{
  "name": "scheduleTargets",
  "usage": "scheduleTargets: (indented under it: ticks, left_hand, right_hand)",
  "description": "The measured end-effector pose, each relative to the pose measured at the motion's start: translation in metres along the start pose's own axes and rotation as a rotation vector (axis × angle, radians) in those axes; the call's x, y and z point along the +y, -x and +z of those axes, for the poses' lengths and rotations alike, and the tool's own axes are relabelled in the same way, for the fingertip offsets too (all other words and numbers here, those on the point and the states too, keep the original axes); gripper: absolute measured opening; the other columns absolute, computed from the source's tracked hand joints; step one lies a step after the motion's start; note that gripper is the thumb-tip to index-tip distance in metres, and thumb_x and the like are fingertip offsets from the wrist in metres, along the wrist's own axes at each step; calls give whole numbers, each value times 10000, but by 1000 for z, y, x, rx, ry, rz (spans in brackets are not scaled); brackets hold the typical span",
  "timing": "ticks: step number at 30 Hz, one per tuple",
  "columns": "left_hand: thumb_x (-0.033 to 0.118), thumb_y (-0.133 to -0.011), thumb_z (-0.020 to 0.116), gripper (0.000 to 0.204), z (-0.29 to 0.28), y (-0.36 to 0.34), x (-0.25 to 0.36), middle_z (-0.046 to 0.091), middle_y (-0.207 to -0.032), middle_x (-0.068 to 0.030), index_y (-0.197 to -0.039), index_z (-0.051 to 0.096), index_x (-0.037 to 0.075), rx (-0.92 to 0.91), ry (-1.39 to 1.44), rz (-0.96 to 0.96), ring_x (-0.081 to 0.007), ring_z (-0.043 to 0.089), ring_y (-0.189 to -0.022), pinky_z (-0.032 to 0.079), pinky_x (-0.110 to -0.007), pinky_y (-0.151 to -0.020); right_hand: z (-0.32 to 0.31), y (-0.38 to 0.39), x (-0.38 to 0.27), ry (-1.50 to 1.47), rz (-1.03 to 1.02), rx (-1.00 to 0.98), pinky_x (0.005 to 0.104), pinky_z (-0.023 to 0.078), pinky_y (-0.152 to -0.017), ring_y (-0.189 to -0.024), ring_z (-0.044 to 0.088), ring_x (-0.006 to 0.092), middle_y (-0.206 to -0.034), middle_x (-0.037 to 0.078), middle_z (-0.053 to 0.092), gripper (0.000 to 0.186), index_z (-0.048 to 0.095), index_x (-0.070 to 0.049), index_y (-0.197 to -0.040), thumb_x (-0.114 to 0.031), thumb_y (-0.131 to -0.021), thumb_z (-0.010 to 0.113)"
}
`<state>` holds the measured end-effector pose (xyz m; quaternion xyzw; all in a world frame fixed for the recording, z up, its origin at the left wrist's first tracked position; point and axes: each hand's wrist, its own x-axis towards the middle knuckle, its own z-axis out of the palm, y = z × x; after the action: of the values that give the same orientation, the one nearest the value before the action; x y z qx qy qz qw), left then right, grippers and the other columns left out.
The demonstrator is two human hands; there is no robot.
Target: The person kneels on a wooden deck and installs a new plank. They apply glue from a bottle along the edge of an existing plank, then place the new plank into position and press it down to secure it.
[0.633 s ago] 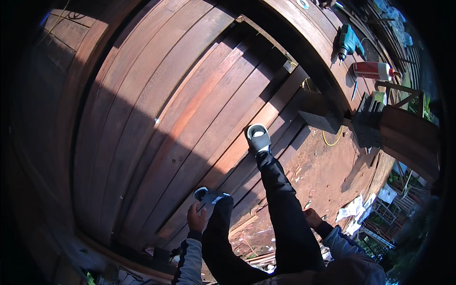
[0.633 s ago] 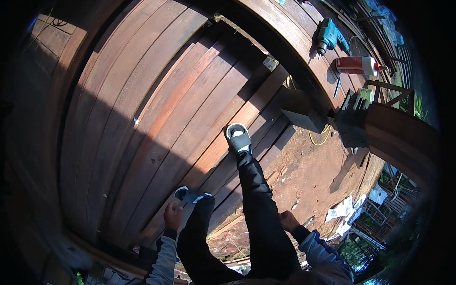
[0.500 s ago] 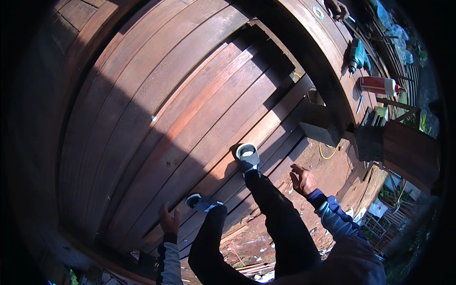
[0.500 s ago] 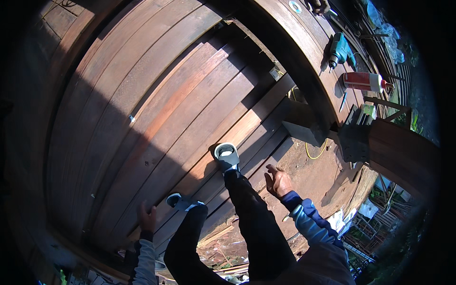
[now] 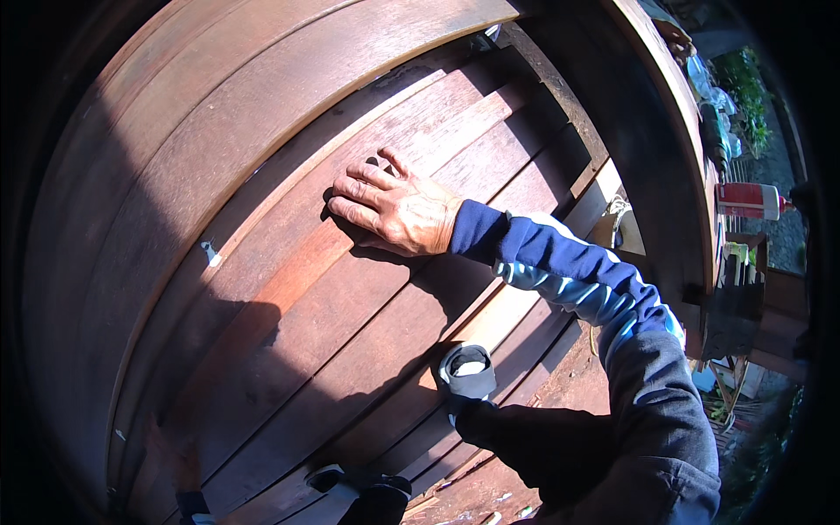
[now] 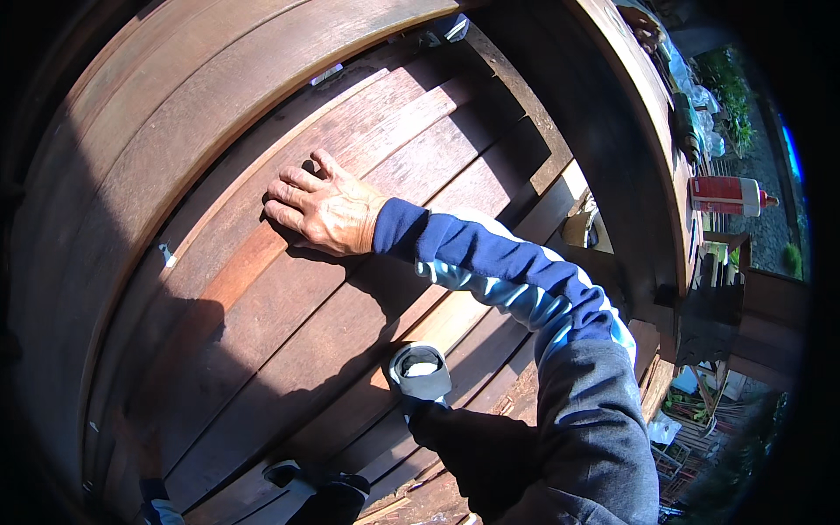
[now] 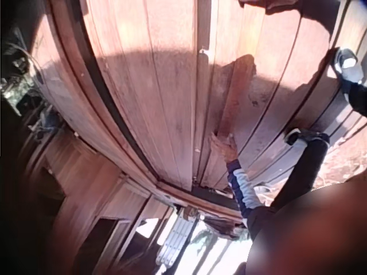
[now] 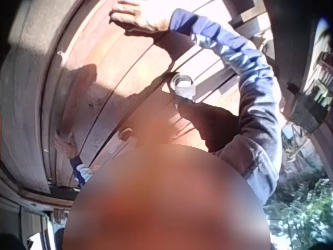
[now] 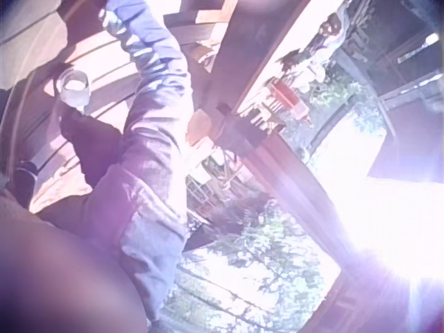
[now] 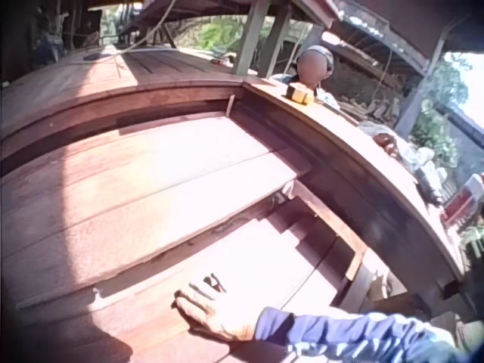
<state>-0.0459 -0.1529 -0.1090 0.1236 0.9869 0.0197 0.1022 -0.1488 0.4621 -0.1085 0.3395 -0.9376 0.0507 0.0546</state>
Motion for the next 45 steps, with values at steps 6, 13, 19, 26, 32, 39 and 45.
scheduleTargets:
  ticks: [6,13,19,26,32,39,45]
  left_hand:
    - [477,-838,617,825,-3,6,-42,370,-1410,-271,-1435,315,-5,-89,-138,4,-441,319,-1324,276,-510,-1094]
    - [308,-729,750,856,-38,29,-61,380,-1389,-289,-1410,345,-19,-142,-144,-93,-452,309,-1322,276,-505,-1095]
    - [252,-678,800,784,-59,8,-41,445,-1367,-259,-1353,456,51,-284,-118,-282,-455,380,-1285,340,-481,-1080]
    - [279,-809,721,661,-43,28,-37,435,-1413,-202,-1382,425,134,-184,-37,-289,-371,380,-1332,326,-448,-1104]
    - [412,-824,670,722,-46,30,-37,406,-1444,-170,-1424,372,142,-274,-184,-299,-347,367,-1350,297,-452,-1125]
    - [376,-832,665,678,-40,32,-52,426,-1412,-145,-1387,396,94,-244,-153,-227,-329,369,-1341,318,-474,-1101]
    - [334,-874,621,627,-46,33,-41,433,-1390,-151,-1387,385,59,-262,-182,-226,-326,357,-1338,294,-473,-1112]
  right_hand:
    - [-6,-7,5,-52,-122,-20,456,456,-850,-1062,528,284,-1153,142,546,567,532,-27,-1233,-389,-817,664]
    - [-17,-21,-3,-117,-69,-236,471,461,-897,-1129,519,295,-1200,137,532,601,502,-43,-1268,-310,-769,703]
    - [-12,-17,-5,-121,-29,-235,500,430,-948,-1171,493,310,-1244,124,520,605,473,-60,-1309,-245,-779,700]
    - [-10,-12,-4,-190,30,-206,471,393,-1019,-1181,477,420,-1293,229,503,716,445,-30,-1353,-107,-698,726]
    - [8,-3,6,-212,9,-147,485,357,-1051,-1223,426,432,-1333,232,459,716,425,-27,-1362,-31,-693,680]
    - [31,8,26,-169,-9,-160,508,323,-1074,-1255,385,454,-1379,245,418,705,367,-12,-1402,-43,-745,623]
    - [39,14,35,-126,-7,-171,514,331,-1072,-1268,372,470,-1381,278,397,697,352,-11,-1412,-26,-761,601]
